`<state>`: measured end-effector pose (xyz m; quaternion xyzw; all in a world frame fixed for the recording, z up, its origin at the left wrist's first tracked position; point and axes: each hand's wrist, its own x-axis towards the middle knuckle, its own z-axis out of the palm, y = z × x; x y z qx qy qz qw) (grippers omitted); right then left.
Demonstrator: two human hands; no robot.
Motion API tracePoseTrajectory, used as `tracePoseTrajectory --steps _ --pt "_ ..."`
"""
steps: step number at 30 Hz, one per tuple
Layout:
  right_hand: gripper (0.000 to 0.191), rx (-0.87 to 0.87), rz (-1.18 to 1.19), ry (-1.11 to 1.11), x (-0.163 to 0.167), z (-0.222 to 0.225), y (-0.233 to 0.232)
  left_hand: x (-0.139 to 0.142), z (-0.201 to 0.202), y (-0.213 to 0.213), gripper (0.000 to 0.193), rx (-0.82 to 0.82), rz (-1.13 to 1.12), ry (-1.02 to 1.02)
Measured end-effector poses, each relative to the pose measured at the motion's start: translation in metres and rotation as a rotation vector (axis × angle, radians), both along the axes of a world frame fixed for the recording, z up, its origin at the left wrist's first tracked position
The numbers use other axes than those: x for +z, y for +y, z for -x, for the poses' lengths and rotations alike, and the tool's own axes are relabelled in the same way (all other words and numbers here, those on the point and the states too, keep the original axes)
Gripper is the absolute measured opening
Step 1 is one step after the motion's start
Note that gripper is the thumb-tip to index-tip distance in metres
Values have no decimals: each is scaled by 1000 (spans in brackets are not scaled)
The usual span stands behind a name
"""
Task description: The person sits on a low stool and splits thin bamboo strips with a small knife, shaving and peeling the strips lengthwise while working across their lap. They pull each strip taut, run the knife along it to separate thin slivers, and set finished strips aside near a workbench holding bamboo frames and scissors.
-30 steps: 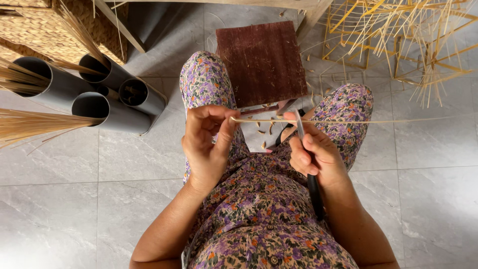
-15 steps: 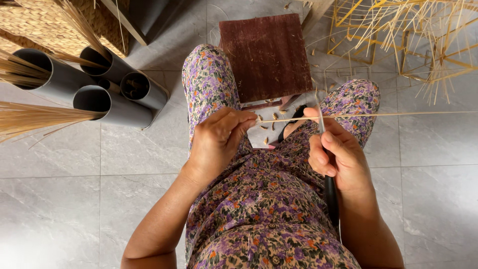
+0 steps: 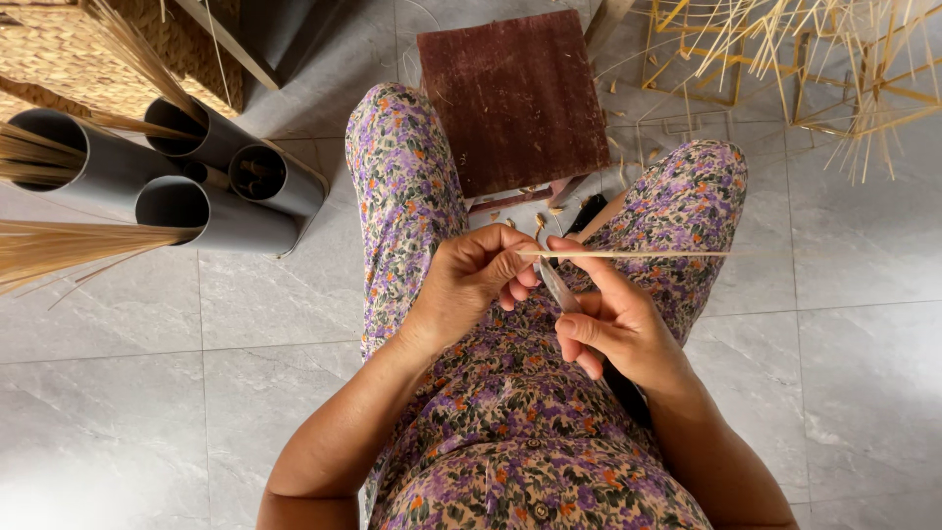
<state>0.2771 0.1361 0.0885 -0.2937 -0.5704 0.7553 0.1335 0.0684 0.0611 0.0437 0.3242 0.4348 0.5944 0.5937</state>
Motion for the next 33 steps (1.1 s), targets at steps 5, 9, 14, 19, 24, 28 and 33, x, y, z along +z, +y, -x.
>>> tracePoseTrajectory --steps 5,9,14,19,24,28,33 --pt "68 -88 -35 -17 7 2 -4 10 -11 1 18 63 19 141" --pt "64 -165 -77 -45 9 0 -9 21 -14 1 17 59 -102 222" --pt "52 -216 -40 -26 9 -1 -11 35 -9 1 13 -40 -193 655" --pt "42 -235 -2 -29 6 -1 -17 37 -6 4 11 -102 -390 738" --pt "32 -217 43 100 1 -3 -19 34 -6 3 13 -105 -524 779" --pt "27 -201 45 109 0 -2 -20 35 -5 -1 16 -93 -540 835" --pt "21 -212 23 88 0 -4 -19 36 -8 -5 15 -101 -547 827"
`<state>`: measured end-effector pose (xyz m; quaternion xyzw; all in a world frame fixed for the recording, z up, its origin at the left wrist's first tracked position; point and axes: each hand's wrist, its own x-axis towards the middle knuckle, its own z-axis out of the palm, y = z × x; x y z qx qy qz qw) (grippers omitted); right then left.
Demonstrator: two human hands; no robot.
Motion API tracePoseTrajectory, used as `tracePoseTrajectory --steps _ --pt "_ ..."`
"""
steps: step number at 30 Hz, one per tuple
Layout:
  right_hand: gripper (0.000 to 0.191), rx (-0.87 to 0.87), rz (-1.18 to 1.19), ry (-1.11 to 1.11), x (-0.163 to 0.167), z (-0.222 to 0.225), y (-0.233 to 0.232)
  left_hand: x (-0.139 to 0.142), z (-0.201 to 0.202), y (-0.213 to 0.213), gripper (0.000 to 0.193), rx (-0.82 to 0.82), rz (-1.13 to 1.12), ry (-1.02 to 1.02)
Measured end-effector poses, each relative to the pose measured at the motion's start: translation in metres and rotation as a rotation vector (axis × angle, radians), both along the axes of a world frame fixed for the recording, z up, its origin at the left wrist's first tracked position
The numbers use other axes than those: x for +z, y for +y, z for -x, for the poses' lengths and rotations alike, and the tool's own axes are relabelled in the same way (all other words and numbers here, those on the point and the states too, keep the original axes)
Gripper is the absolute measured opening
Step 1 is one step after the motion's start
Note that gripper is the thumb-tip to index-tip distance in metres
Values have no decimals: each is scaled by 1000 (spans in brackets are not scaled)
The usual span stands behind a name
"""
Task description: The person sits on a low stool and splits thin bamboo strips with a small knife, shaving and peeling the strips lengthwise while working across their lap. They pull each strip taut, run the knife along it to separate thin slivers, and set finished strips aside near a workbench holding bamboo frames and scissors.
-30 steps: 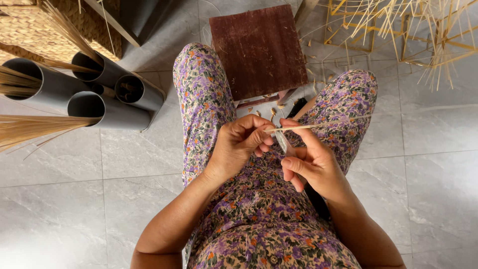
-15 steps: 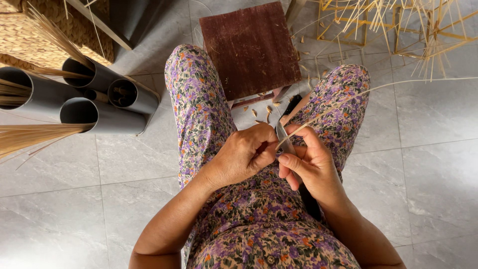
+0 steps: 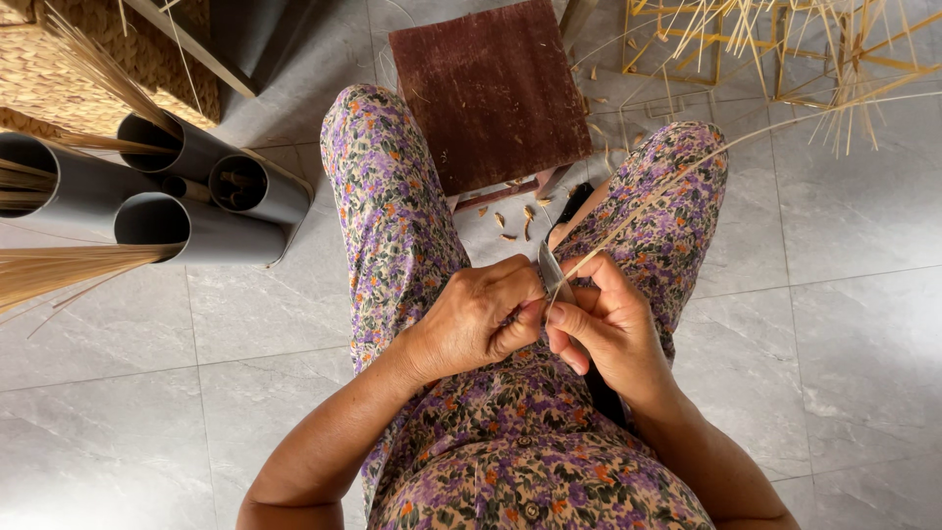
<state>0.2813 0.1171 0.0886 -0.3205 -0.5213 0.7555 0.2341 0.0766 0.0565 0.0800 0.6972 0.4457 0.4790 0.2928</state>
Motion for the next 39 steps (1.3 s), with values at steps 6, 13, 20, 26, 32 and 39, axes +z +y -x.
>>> tracePoseTrajectory --steps 6,13,20,26,32,39 --pt "12 -6 -6 -18 0 -1 0 -7 0 -5 16 -30 -54 -12" --pt "7 -323 -215 90 23 -5 31 -5 -1 -19 16 -63 -46 8" --pt "16 -92 -174 43 4 -7 9 20 10 -9 25 45 261 -168" --pt "18 -65 -172 20 4 -6 6 31 -4 2 21 4 298 -200" --pt "27 -52 -158 -52 4 -2 5 35 -6 3 13 59 386 -143" --pt "32 -102 -81 -43 2 1 1 29 -12 5 11 184 189 -28"
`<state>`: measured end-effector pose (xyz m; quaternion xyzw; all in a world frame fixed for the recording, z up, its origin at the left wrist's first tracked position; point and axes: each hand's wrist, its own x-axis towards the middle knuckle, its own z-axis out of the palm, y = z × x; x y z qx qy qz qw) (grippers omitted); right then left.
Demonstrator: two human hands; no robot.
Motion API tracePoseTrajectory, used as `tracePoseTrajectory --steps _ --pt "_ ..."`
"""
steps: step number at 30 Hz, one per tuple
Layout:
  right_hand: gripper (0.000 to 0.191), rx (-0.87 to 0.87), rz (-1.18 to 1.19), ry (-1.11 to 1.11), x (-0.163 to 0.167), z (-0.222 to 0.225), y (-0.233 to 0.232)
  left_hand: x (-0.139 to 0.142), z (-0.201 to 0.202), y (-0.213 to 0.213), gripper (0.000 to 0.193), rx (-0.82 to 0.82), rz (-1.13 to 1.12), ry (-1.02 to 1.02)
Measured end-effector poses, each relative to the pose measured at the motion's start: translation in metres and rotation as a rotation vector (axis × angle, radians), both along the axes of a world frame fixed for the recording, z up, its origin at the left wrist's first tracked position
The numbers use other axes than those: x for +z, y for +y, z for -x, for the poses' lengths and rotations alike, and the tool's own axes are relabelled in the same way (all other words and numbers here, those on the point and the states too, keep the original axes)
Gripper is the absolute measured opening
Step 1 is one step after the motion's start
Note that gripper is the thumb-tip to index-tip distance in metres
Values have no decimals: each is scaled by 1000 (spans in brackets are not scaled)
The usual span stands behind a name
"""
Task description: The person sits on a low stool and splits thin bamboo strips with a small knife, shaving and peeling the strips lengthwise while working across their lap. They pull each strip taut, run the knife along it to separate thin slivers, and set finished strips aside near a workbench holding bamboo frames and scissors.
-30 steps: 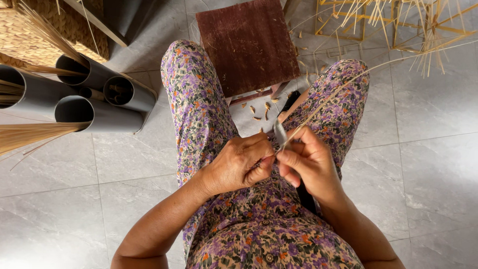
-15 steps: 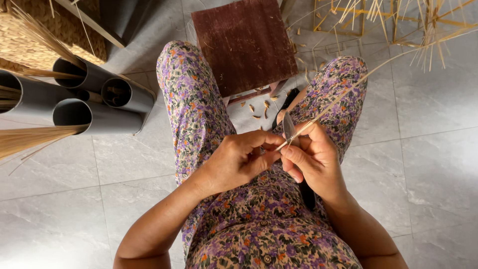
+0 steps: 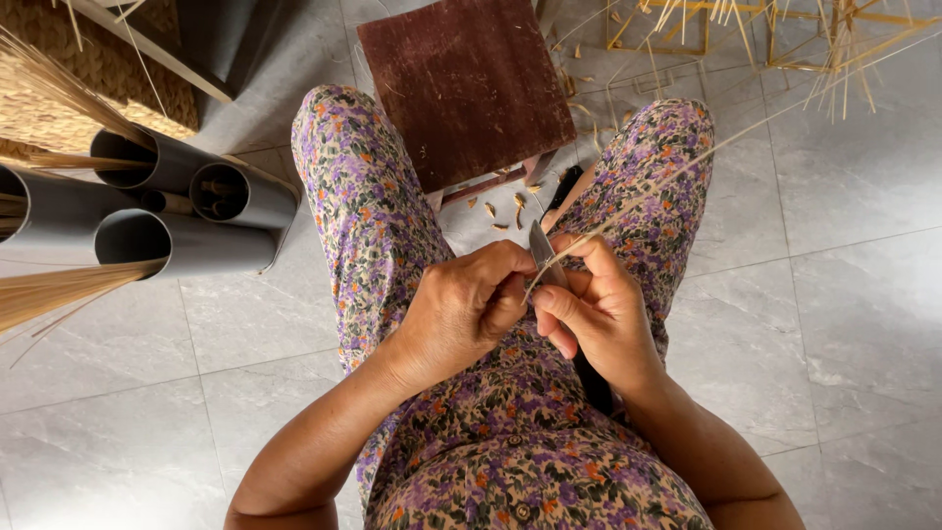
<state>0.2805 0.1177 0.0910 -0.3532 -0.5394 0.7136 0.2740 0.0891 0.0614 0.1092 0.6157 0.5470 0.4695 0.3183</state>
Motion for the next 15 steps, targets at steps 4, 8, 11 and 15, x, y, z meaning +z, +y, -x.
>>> tracePoseTrajectory --steps 4,8,11,15 --pt "22 -41 6 58 -5 -1 1 -5 -10 -2 15 -4 -98 28" --pt "19 -77 67 63 -10 -5 4 -9 -12 -7 23 -11 -79 23" --pt "17 -48 59 116 -13 -4 7 -9 -6 -10 22 -33 -27 -16" --pt "20 -12 81 171 -12 -3 10 -4 6 -14 20 -45 -22 28"
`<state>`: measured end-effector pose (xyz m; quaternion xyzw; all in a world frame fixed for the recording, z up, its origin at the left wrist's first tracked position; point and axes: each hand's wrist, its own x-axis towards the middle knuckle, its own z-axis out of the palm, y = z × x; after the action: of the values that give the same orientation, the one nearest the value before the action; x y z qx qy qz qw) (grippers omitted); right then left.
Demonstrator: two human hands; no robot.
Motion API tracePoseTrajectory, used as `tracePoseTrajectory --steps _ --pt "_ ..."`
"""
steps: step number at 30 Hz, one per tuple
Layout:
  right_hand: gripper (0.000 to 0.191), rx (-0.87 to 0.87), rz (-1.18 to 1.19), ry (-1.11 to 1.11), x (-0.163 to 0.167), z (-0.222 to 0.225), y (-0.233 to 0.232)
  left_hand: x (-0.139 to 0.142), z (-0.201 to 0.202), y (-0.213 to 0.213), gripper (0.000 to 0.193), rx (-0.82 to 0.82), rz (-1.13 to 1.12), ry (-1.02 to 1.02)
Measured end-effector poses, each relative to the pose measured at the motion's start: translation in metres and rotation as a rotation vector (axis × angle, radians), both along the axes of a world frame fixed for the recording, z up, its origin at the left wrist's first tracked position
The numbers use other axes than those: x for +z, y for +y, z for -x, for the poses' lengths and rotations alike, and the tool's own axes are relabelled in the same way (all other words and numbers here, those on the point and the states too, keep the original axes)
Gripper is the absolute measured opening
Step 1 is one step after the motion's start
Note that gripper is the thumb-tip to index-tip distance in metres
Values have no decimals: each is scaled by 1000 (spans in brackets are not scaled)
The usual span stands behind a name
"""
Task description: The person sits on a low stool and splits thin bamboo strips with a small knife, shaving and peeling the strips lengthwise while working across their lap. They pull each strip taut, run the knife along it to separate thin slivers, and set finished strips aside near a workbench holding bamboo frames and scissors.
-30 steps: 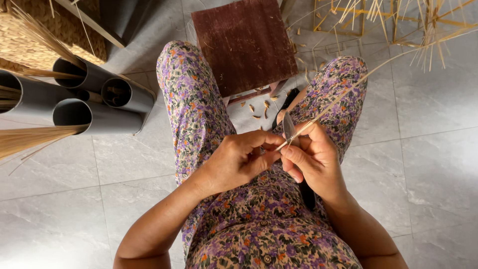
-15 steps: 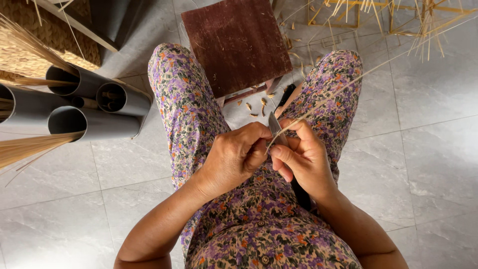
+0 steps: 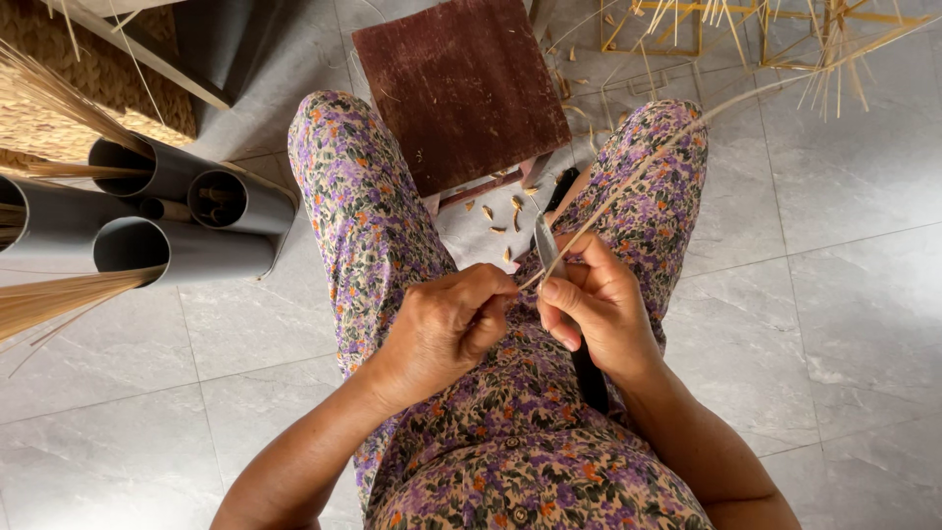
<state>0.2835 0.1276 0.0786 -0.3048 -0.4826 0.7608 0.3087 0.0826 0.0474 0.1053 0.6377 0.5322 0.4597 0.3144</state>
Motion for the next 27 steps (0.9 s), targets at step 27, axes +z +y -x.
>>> tracePoseTrajectory --steps 27 --pt "31 18 -187 -260 8 -3 -3 14 5 24 19 -211 455 -128"
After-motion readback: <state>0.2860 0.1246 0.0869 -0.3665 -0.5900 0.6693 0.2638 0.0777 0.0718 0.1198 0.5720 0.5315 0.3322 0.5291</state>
